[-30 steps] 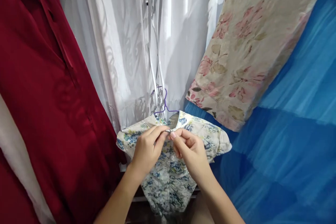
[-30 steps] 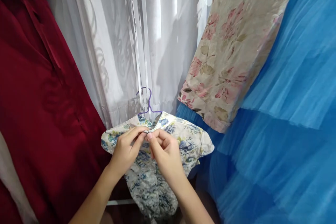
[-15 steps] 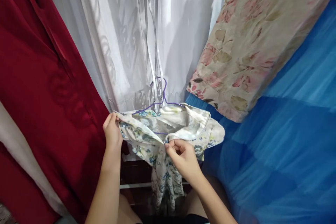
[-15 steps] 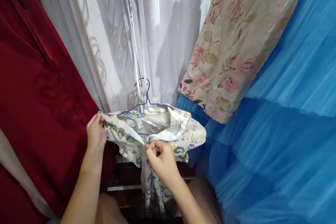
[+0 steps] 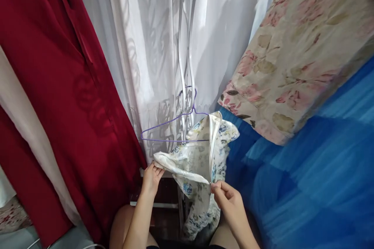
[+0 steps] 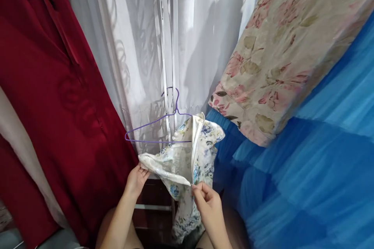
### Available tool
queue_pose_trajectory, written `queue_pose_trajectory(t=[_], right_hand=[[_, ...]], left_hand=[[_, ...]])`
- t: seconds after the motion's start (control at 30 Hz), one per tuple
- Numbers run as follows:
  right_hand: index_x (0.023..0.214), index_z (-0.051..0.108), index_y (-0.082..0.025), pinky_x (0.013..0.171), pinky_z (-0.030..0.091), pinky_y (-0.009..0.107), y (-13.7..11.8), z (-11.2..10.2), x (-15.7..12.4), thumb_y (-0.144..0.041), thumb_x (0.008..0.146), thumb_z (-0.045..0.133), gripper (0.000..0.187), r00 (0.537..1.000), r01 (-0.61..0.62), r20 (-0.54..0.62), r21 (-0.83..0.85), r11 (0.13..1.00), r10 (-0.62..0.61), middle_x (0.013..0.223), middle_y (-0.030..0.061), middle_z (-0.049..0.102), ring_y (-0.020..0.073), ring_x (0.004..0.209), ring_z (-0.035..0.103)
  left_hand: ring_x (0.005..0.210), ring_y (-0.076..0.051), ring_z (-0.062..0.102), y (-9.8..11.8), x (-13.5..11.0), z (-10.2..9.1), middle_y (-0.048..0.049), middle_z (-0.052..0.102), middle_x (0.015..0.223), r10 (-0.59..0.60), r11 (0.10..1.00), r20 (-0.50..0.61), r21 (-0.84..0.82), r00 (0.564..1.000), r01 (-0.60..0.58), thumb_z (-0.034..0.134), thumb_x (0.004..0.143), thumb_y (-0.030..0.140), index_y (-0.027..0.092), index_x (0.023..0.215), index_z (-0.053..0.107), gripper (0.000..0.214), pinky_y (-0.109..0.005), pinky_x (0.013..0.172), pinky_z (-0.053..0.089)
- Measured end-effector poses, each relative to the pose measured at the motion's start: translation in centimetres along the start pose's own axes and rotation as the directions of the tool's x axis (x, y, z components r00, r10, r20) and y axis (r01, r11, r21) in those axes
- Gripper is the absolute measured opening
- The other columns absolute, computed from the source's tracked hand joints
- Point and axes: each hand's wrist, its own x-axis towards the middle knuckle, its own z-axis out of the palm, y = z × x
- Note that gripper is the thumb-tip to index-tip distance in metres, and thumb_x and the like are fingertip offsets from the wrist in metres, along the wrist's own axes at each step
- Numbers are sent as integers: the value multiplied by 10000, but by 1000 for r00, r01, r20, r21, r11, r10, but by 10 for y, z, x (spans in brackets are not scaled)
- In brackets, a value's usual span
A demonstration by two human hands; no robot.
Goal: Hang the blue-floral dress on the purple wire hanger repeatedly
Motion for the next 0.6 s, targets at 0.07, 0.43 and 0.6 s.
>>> queue_pose_trajectory(t=[0.07,0.43,0.6], right_hand=[[632,428,-215,473,177,252,14,-1,-3,-472,883,565,385,1000,-23,-5,30,999,24,504,-82,295,93,477,232],[530,385,-218,474,248,238,40,-34,-8,-408,804,565,379,976,-116,-197,-105,988,93,493,-59,354,107,490,322],[549,514,-195,467,330,242,32,-14,-19,-307,767,563,250,983,-94,129,-256,962,130,462,-41,444,128,456,415]], left_hand=[[697,-173,689,-14,-6,-7,-65,687,768,-3,1000,-27,21,1000,3,614,855,172,147,863,622,28,-320,720,557],[968,-188,598,-32,-88,30,-67,654,997,120,937,551,213,826,-277,622,895,403,167,941,660,243,-268,891,445],[881,-175,553,-46,-121,60,-38,600,906,23,841,739,350,674,-413,531,950,377,174,839,622,248,-262,844,423]])
